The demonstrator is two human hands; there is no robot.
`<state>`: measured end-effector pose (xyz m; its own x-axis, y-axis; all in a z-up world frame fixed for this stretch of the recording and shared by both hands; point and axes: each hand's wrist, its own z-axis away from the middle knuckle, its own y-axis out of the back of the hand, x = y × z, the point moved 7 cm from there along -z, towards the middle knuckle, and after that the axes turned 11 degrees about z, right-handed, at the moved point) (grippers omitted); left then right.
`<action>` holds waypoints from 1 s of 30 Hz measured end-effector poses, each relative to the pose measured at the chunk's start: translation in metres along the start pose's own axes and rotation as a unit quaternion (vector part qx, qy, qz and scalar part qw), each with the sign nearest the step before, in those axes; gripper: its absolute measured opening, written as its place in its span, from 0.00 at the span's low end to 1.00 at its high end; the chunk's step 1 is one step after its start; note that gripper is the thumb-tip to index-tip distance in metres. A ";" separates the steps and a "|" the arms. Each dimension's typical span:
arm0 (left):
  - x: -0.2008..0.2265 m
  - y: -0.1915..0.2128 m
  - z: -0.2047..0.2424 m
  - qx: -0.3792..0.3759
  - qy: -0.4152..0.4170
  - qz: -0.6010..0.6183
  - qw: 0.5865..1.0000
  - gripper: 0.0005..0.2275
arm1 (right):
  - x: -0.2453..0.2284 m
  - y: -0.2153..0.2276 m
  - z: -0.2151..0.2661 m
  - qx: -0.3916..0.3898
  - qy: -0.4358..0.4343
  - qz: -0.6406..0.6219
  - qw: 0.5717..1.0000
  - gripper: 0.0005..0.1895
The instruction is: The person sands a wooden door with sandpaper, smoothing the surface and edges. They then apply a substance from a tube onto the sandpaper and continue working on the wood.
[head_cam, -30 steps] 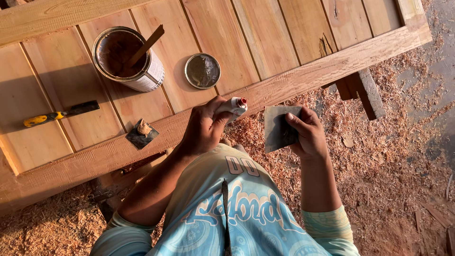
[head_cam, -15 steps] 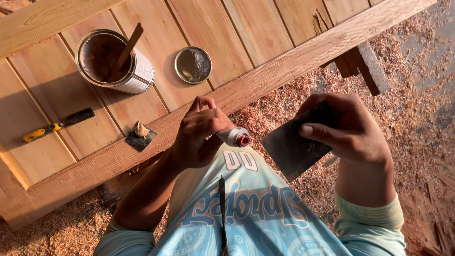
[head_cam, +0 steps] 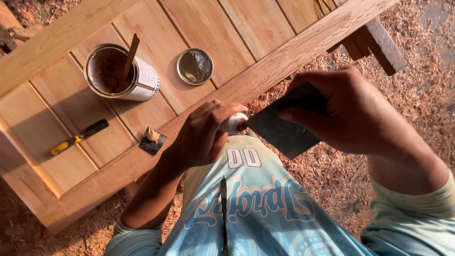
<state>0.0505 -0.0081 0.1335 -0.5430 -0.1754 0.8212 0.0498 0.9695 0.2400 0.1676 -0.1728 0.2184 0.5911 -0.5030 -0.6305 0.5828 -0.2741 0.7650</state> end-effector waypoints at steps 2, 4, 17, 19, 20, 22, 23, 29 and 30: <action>0.011 0.000 -0.006 -0.014 -0.029 -0.072 0.997 0.22 | -0.001 0.002 -0.003 -0.035 -0.034 0.062 0.997 0.09; 0.015 0.000 -0.014 -0.016 -0.051 -0.118 0.992 0.26 | -0.012 0.011 -0.007 -0.025 -0.003 0.099 0.995 0.10; 0.019 0.007 -0.016 0.043 -0.130 -0.134 0.981 0.10 | -0.040 0.024 0.005 -0.055 0.004 0.156 0.986 0.13; 0.020 0.005 -0.016 0.052 -0.134 -0.134 0.981 0.08 | -0.041 0.024 0.005 -0.056 0.011 0.161 0.985 0.13; 0.021 0.004 -0.016 0.051 -0.134 -0.135 0.980 0.07 | -0.042 0.024 0.004 -0.058 0.015 0.161 0.985 0.13; 0.021 0.003 -0.017 0.049 -0.136 -0.136 0.980 0.06 | -0.043 0.023 0.004 -0.060 0.020 0.163 0.985 0.13; 0.021 0.002 -0.018 0.049 -0.137 -0.137 0.980 0.06 | -0.043 0.022 0.004 -0.061 0.019 0.163 0.984 0.12; 0.026 0.004 -0.016 0.053 -0.149 -0.158 0.975 0.07 | -0.046 0.018 0.007 -0.100 -0.029 0.190 0.976 0.12; 0.026 0.004 -0.016 0.049 -0.149 -0.166 0.974 0.07 | -0.047 0.018 0.006 -0.107 -0.041 0.199 0.973 0.13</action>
<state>0.0501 -0.0119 0.1646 -0.7358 -0.4382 0.5162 -0.2423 0.8823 0.4036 0.1467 -0.1590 0.2623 0.7528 -0.5999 -0.2710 0.4250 0.1285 0.8960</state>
